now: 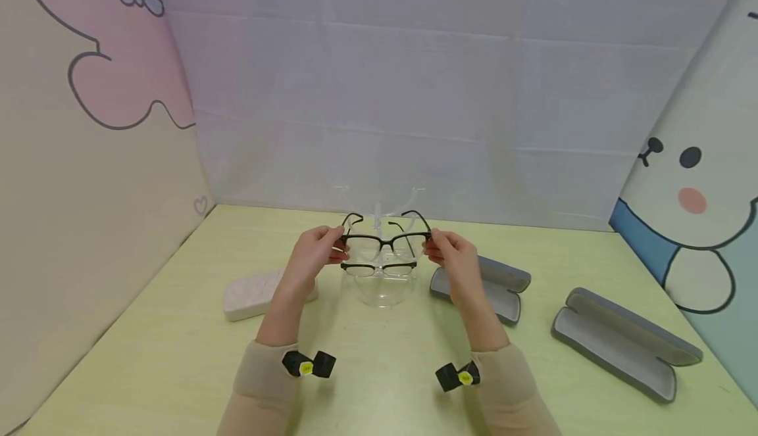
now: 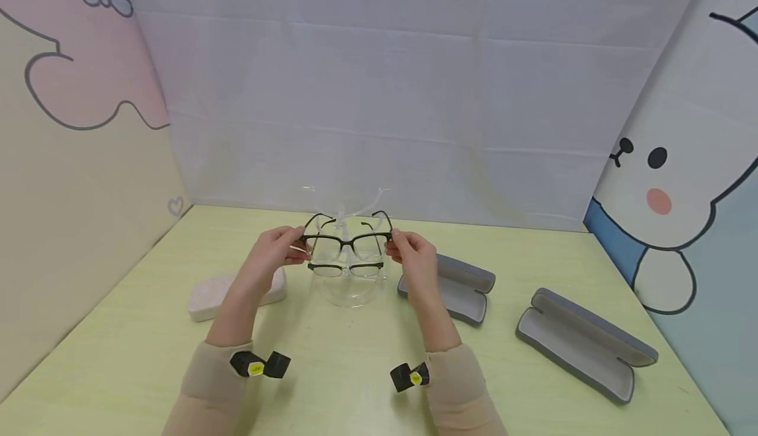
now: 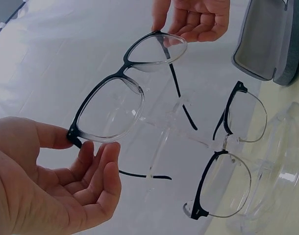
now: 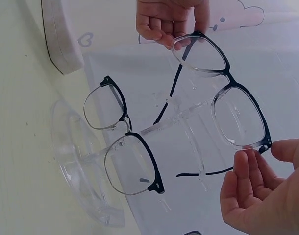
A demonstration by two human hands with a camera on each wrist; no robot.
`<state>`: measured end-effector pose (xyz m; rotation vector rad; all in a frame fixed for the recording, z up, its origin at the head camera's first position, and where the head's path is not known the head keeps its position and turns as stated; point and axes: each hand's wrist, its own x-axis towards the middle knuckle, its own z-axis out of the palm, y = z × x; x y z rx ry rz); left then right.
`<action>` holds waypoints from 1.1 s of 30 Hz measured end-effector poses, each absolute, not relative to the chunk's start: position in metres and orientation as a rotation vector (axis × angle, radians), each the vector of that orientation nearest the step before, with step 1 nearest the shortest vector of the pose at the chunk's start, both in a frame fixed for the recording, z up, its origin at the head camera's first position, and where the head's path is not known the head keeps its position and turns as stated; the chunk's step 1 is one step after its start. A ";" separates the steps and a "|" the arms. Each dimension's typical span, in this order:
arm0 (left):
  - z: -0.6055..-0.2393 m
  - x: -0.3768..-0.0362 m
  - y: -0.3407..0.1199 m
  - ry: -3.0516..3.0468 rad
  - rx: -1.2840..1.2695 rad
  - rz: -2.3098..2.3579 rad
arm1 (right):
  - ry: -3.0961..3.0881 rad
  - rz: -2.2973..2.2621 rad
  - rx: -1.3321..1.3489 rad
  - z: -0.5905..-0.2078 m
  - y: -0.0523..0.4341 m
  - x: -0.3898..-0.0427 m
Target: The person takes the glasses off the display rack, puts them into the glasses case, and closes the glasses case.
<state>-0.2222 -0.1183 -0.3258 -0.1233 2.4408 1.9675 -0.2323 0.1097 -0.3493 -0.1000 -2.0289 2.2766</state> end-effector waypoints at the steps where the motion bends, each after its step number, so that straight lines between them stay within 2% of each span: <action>1: -0.325 -0.222 -0.119 2.436 -0.120 1.968 | -2.034 2.276 -0.095 -0.348 0.110 -0.232; 33: -0.291 -0.195 -0.130 2.417 0.045 1.957 | -1.976 2.481 0.002 -0.308 0.113 -0.200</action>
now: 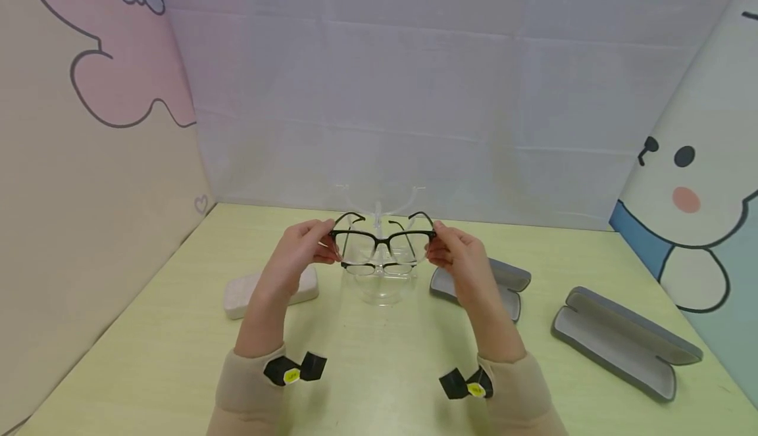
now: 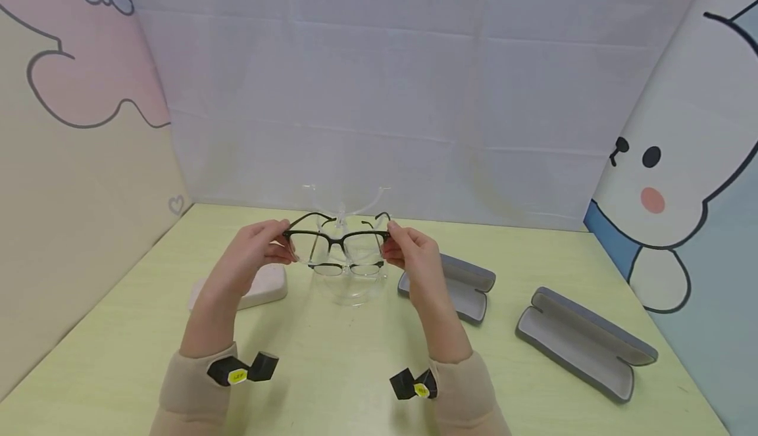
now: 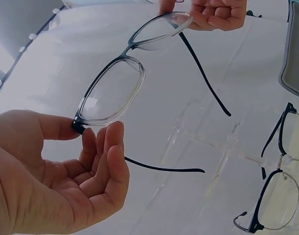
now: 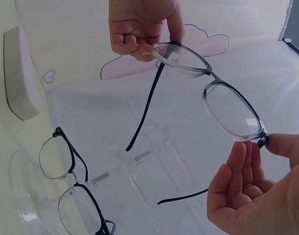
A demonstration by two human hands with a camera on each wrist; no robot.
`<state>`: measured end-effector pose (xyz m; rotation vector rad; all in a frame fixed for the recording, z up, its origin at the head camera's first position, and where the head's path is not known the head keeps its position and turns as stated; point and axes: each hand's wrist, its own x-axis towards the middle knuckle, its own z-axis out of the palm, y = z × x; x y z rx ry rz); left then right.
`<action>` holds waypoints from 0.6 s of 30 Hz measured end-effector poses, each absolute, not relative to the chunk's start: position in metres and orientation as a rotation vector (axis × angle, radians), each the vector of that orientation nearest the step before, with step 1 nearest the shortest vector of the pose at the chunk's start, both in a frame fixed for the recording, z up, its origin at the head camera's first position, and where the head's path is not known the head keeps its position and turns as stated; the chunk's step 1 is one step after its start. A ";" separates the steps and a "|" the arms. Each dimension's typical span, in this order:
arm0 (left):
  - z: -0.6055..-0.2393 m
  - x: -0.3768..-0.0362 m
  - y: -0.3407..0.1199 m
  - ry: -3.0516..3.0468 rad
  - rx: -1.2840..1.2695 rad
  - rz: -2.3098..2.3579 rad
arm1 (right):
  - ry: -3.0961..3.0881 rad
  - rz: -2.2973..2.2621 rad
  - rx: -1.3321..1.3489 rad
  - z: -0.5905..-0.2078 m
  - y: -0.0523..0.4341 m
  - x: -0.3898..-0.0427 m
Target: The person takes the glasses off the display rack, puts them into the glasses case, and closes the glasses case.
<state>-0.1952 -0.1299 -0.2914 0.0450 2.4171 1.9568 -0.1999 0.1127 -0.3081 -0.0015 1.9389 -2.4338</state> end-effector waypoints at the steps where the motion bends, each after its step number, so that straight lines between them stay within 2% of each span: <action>1: -0.290 -0.194 -0.130 2.417 0.051 1.959 | 1.932 -2.437 -0.011 -0.307 0.113 -0.199; 18: -0.270 -0.169 -0.128 2.439 0.153 2.047 | 2.002 -2.372 -0.164 -0.286 0.118 -0.177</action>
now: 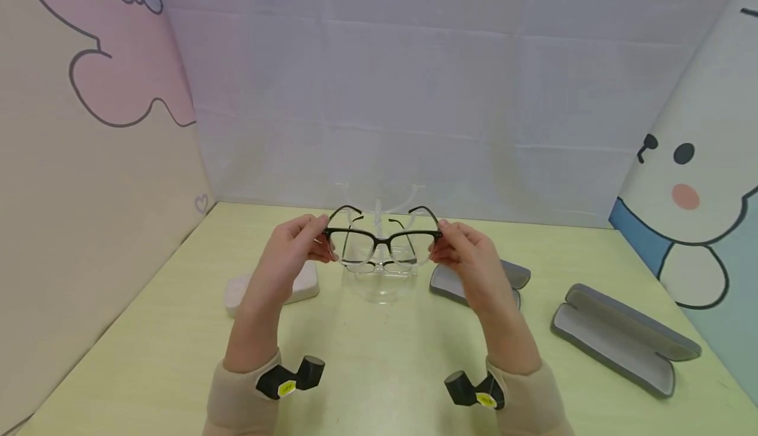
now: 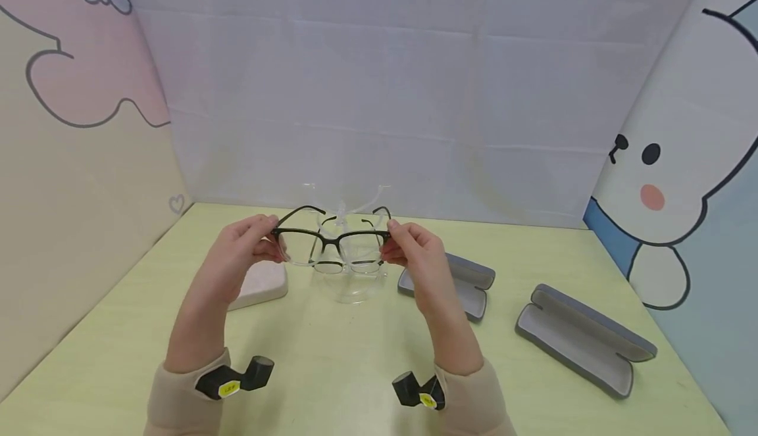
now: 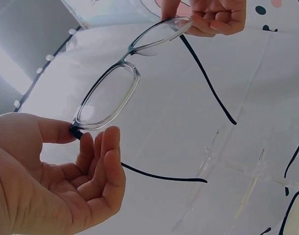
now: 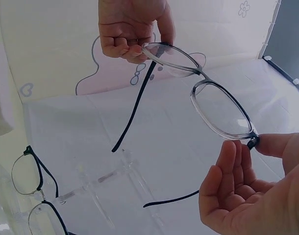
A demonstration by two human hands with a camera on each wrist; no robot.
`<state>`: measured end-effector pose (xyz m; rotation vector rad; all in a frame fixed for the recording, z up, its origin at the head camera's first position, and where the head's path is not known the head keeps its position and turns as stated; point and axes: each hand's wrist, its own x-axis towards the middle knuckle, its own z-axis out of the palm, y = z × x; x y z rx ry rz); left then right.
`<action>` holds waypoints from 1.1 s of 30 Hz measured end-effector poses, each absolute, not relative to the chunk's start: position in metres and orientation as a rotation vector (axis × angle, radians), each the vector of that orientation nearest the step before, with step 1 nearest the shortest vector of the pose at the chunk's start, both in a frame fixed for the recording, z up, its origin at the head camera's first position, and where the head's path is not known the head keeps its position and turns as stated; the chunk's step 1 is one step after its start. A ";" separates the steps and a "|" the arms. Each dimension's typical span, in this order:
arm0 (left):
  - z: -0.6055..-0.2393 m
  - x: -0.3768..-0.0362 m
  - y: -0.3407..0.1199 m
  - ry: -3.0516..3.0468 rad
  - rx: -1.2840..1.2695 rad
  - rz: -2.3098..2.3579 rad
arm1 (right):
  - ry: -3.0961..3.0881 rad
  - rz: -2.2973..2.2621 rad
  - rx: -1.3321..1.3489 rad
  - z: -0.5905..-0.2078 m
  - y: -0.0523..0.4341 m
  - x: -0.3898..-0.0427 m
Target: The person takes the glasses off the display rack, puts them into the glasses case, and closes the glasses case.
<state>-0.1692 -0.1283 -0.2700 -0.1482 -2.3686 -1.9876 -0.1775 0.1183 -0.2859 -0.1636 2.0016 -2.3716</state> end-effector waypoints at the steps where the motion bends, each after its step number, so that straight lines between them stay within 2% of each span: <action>1: -0.270 -0.168 -0.127 -2.354 -0.143 -1.992 | 2.006 -2.372 -0.167 -0.285 0.119 -0.177; 18: -0.265 -0.158 -0.116 -2.240 -0.083 -1.954 | 2.055 -2.430 -0.263 -0.277 0.123 -0.164; 33: -0.285 -0.177 -0.104 -2.169 -0.110 -1.976 | 2.175 -2.488 -0.100 -0.285 0.129 -0.179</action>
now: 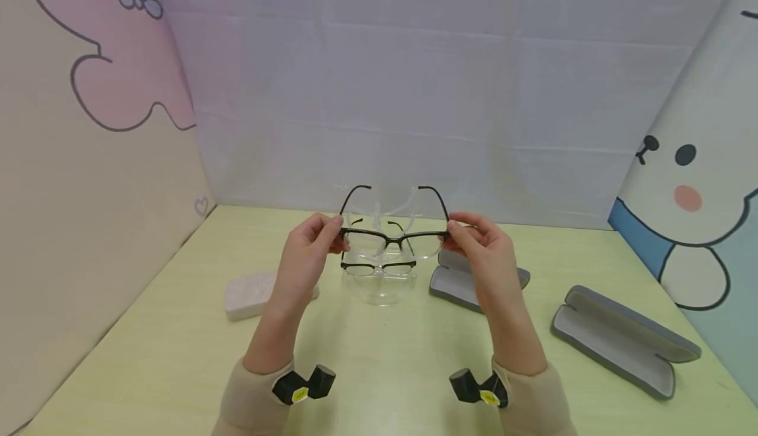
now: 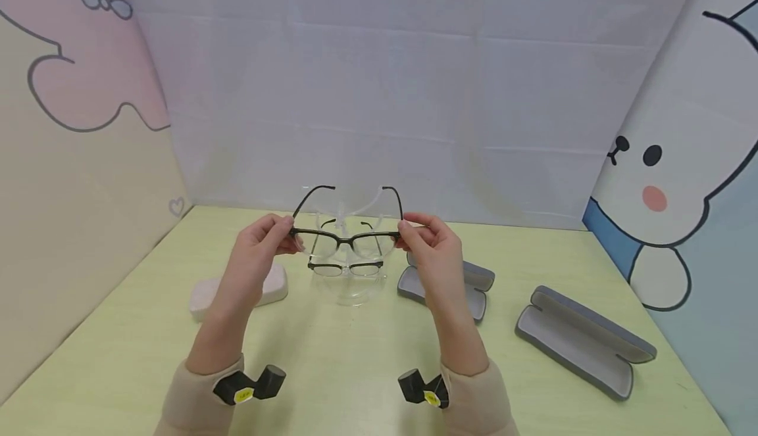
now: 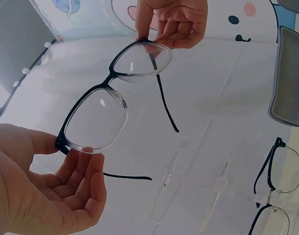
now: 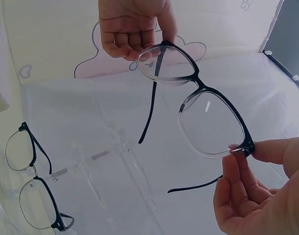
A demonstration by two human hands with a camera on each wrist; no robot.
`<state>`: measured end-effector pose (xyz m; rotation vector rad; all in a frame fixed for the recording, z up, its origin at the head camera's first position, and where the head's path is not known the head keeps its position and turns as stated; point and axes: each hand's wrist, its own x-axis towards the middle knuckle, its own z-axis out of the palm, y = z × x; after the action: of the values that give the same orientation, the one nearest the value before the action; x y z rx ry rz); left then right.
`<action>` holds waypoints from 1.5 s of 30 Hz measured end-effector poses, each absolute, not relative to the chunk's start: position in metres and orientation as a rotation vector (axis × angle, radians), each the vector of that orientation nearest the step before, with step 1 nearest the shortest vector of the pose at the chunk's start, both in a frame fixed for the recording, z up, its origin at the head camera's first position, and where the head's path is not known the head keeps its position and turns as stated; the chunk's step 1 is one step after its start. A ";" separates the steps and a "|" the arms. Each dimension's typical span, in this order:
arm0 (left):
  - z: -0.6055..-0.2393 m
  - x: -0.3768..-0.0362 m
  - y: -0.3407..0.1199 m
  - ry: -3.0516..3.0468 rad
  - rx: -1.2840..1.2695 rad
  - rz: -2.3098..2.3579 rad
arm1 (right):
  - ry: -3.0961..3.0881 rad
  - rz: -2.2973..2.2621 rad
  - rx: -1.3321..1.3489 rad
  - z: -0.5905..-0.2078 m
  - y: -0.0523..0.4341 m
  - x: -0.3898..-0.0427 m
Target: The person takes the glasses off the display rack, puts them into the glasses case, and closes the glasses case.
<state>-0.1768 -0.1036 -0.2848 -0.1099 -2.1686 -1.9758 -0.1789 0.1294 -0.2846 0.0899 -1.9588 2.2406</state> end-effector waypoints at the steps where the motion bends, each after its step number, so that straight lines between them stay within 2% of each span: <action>1: -0.286 -0.178 -0.103 -2.166 -0.105 -1.983 | -1.957 2.239 0.074 -0.285 0.129 -0.180; 17: -0.282 -0.193 -0.089 -2.163 -0.025 -2.019 | -1.930 2.198 -0.074 -0.292 0.138 -0.190; 45: -0.289 -0.196 -0.087 -2.076 -0.019 -2.121 | -2.038 2.146 0.019 -0.294 0.145 -0.185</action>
<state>-0.1963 -0.0871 -0.2887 -0.0192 -2.0758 -2.1210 -0.1848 0.1451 -0.2944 0.0190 -2.0378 2.1460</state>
